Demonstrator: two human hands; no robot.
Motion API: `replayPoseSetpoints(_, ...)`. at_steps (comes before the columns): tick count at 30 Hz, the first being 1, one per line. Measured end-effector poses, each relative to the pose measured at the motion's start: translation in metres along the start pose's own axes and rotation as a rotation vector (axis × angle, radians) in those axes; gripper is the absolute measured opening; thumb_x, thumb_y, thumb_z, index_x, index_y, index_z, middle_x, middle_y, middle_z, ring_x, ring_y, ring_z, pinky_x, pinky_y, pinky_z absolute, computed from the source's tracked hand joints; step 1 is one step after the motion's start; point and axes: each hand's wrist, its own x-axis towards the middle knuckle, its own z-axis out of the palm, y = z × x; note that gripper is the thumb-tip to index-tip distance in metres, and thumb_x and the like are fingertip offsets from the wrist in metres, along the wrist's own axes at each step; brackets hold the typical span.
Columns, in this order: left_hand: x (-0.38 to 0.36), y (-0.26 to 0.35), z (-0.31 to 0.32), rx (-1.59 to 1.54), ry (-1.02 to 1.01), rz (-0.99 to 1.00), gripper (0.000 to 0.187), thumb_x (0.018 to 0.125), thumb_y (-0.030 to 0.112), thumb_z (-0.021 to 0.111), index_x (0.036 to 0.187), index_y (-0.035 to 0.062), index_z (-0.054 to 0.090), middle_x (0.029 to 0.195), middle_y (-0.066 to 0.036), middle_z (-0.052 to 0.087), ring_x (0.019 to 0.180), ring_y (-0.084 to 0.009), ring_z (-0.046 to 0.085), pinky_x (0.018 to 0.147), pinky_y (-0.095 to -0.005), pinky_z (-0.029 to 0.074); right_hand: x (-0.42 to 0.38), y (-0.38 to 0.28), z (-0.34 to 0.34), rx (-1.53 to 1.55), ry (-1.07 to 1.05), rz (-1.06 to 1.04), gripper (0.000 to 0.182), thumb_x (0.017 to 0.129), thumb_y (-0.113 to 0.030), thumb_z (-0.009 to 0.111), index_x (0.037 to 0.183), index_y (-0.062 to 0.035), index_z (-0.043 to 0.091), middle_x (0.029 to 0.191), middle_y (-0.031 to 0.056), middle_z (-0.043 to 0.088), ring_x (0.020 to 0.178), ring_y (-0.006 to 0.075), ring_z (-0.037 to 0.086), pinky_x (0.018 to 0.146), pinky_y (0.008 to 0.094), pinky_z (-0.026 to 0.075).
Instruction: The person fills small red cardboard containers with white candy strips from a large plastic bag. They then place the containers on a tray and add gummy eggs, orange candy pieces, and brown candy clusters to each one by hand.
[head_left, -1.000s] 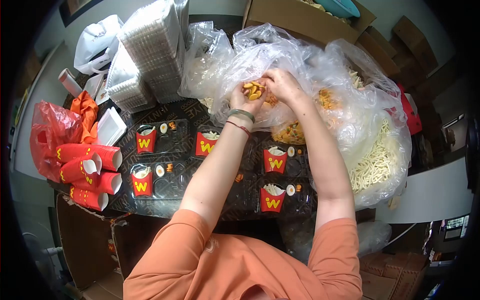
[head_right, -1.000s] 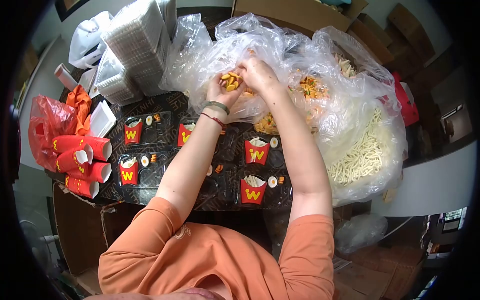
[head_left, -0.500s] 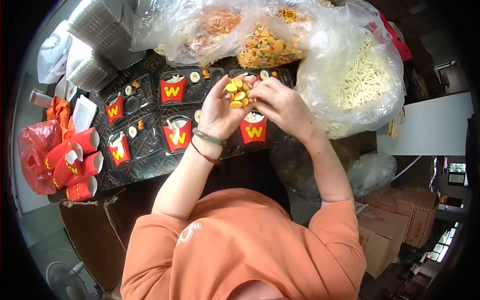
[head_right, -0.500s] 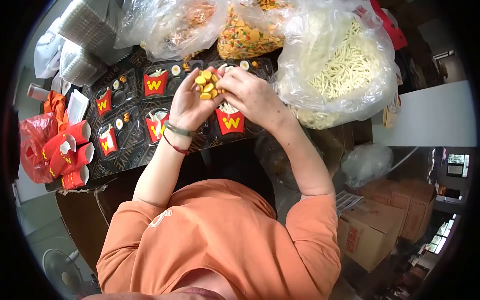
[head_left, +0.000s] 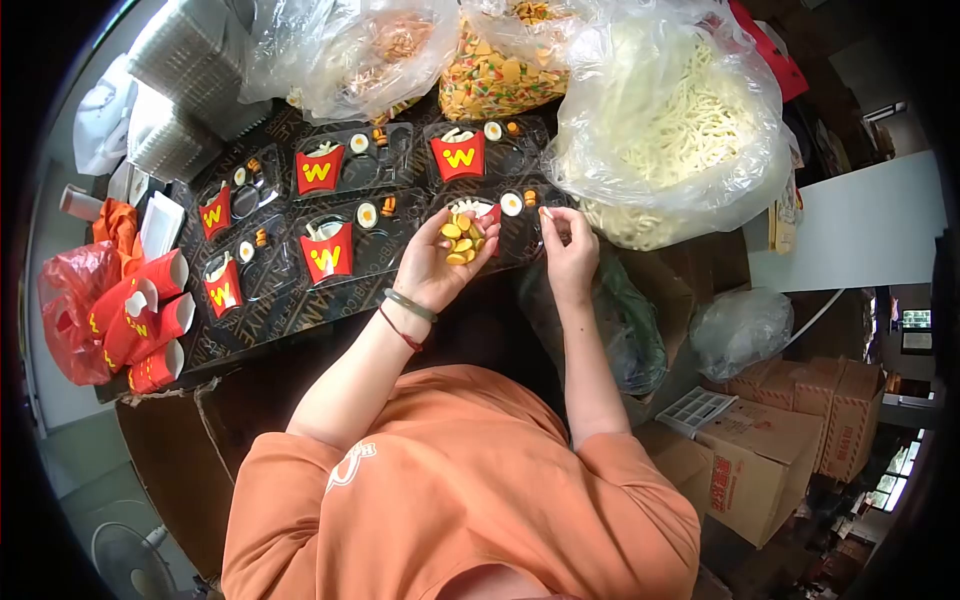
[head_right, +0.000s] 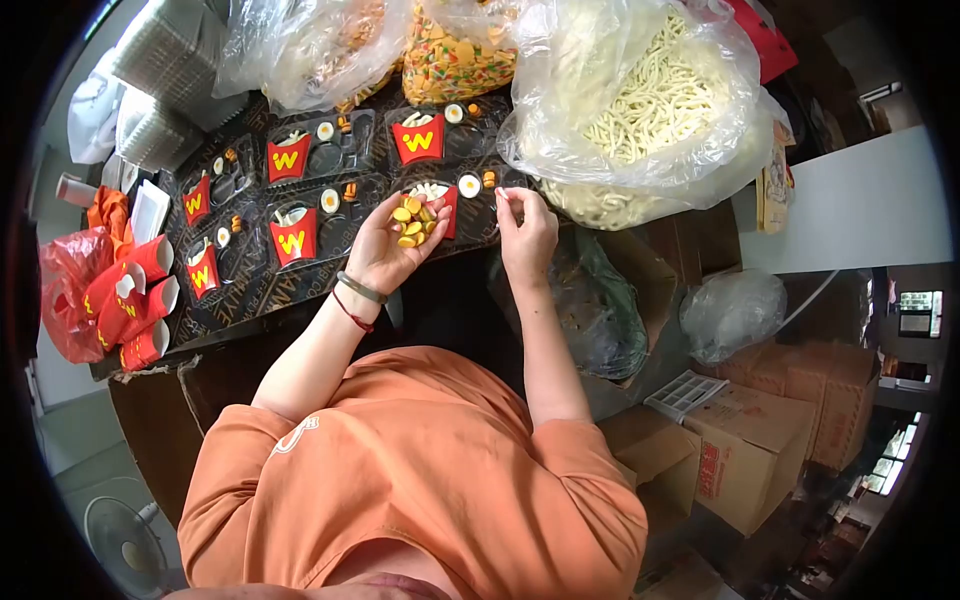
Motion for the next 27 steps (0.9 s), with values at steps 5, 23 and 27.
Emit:
replayPoseSetpoints(5, -0.001, 0.002, -0.001, -0.032, -0.002, 0.007, 0.036, 0.102, 0.026, 0.047, 0.118, -0.0059, 0.054, 0.119, -0.021, 0.060, 0.118, -0.0371, 0.056, 0.102, -0.0461, 0.049, 0.000, 0.006, 0.009, -0.273, 0.063, -0.135, 0.010, 0.081, -0.016, 0.075, 0.087, -0.0114, 0.067, 0.083, 0.0003, 0.062, 0.077, 0.0198, 0.061, 0.071, 0.0351, 0.043)
replayPoseSetpoints(23, 0.011, 0.005, 0.003, -0.027, -0.167, -0.036, 0.034, 0.102, 0.029, 0.045, 0.116, -0.0005, 0.057, 0.123, -0.015, 0.061, 0.110, -0.0247, 0.060, 0.102, -0.0435, 0.046, 0.021, -0.078, 0.007, 0.058, -0.431, -0.028, 0.013, 0.086, -0.010, 0.070, 0.094, -0.0008, 0.065, 0.090, 0.0098, 0.065, 0.071, 0.0194, 0.065, 0.065, 0.0306, 0.053)
replayPoseSetpoints(27, 0.019, 0.009, 0.011, -0.093, -0.141, 0.011, 0.033, 0.101, 0.029, 0.048, 0.114, -0.0005, 0.057, 0.120, -0.016, 0.063, 0.111, -0.0257, 0.059, 0.102, -0.0427, 0.046, 0.030, -0.068, 0.023, 0.059, -0.447, -0.113, 0.015, 0.085, -0.009, 0.071, 0.091, -0.0001, 0.062, 0.086, 0.0075, 0.066, 0.071, 0.0180, 0.067, 0.065, 0.0285, 0.054)
